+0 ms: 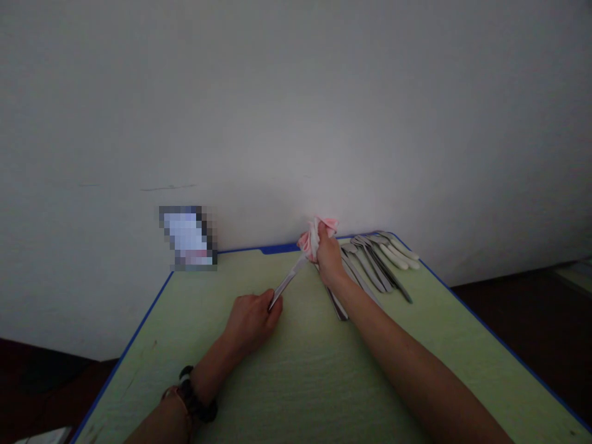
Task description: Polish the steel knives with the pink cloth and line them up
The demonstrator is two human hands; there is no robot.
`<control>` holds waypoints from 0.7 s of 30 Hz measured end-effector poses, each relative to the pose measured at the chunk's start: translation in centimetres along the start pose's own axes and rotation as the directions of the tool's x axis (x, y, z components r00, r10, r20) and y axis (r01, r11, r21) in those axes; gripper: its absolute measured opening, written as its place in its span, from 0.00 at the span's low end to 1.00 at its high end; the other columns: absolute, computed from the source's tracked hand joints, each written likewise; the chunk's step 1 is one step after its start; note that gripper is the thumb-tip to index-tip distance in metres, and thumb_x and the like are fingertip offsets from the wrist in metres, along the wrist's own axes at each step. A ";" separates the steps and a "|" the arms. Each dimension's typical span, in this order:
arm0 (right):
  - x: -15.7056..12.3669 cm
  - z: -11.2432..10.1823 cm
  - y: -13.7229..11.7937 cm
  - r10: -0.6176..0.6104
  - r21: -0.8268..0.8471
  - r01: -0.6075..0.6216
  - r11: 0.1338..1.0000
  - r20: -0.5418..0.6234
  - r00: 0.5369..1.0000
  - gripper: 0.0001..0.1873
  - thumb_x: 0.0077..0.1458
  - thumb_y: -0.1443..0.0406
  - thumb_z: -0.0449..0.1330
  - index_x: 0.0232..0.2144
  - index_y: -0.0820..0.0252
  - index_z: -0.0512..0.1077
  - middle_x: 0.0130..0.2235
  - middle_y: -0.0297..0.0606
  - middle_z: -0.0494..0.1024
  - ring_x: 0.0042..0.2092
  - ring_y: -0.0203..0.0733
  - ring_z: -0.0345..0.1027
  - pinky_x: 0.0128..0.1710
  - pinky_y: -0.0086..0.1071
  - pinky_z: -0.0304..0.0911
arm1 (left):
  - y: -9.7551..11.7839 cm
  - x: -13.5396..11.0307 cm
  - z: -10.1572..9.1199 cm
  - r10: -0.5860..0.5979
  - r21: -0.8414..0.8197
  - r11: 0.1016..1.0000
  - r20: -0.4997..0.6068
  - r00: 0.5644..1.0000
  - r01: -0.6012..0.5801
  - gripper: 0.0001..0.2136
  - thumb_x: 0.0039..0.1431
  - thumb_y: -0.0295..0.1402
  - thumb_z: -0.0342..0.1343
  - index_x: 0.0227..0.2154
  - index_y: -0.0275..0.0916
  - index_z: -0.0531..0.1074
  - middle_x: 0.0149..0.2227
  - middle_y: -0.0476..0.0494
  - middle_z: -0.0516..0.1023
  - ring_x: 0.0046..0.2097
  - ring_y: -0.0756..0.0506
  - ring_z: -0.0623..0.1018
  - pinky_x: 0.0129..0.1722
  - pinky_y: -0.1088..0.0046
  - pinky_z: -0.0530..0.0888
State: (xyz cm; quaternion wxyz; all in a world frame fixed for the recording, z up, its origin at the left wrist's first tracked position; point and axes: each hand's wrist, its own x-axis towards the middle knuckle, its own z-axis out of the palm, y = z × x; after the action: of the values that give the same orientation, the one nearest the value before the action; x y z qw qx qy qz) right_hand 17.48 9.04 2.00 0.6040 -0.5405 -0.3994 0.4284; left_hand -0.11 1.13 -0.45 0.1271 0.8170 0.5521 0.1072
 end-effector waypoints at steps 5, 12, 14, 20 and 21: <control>-2.4 1.9 0.7 0.024 0.033 -0.024 0.999 -0.006 1.000 0.37 0.55 0.41 0.41 0.22 0.64 0.74 0.19 0.41 0.73 0.17 0.35 0.59 0.17 0.28 0.51 | -0.1 0.1 0.0 -0.018 0.030 0.999 0.018 1.000 0.018 0.16 0.64 0.37 0.40 0.23 0.40 0.67 0.20 0.46 0.72 0.24 0.46 0.72 0.27 0.72 0.57; -6.7 4.5 2.8 0.031 -0.086 -0.011 0.996 0.246 0.969 0.39 0.57 0.42 0.38 0.21 0.62 0.76 0.22 0.42 0.77 0.25 0.37 0.70 0.30 0.29 0.63 | -0.4 0.3 -0.1 -0.051 0.042 0.998 0.010 0.999 0.051 0.16 0.64 0.34 0.40 0.24 0.38 0.68 0.24 0.41 0.76 0.28 0.44 0.76 0.28 0.71 0.57; -6.5 4.2 2.7 0.026 -0.115 0.006 0.993 0.274 0.961 0.39 0.57 0.41 0.39 0.23 0.62 0.77 0.23 0.42 0.77 0.26 0.38 0.70 0.30 0.29 0.63 | -0.3 0.2 -0.2 -0.047 0.043 0.998 0.013 0.999 0.046 0.16 0.65 0.34 0.40 0.25 0.38 0.68 0.24 0.42 0.76 0.28 0.44 0.76 0.28 0.72 0.58; -1.6 1.1 1.3 0.003 -0.108 0.005 0.994 0.072 0.997 0.38 0.57 0.42 0.40 0.22 0.61 0.78 0.22 0.44 0.77 0.24 0.42 0.70 0.26 0.32 0.62 | 0.1 0.2 -0.2 -0.032 0.052 0.998 0.037 0.999 0.030 0.17 0.65 0.37 0.39 0.25 0.39 0.67 0.21 0.45 0.74 0.26 0.45 0.74 0.27 0.72 0.57; -0.7 0.5 1.3 -0.010 -0.108 0.010 0.994 0.003 1.000 0.37 0.56 0.42 0.42 0.22 0.61 0.78 0.21 0.44 0.77 0.25 0.42 0.70 0.26 0.32 0.62 | 0.2 0.1 -0.1 -0.028 0.054 0.998 0.041 0.999 0.026 0.17 0.65 0.37 0.40 0.25 0.39 0.67 0.21 0.45 0.74 0.26 0.45 0.74 0.27 0.71 0.57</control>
State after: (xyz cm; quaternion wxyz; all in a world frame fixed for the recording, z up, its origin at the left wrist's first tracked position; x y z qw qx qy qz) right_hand 16.70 8.59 0.77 0.5756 -0.5697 -0.4255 0.4038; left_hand 0.04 1.21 -0.26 0.1181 0.8146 0.5631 0.0733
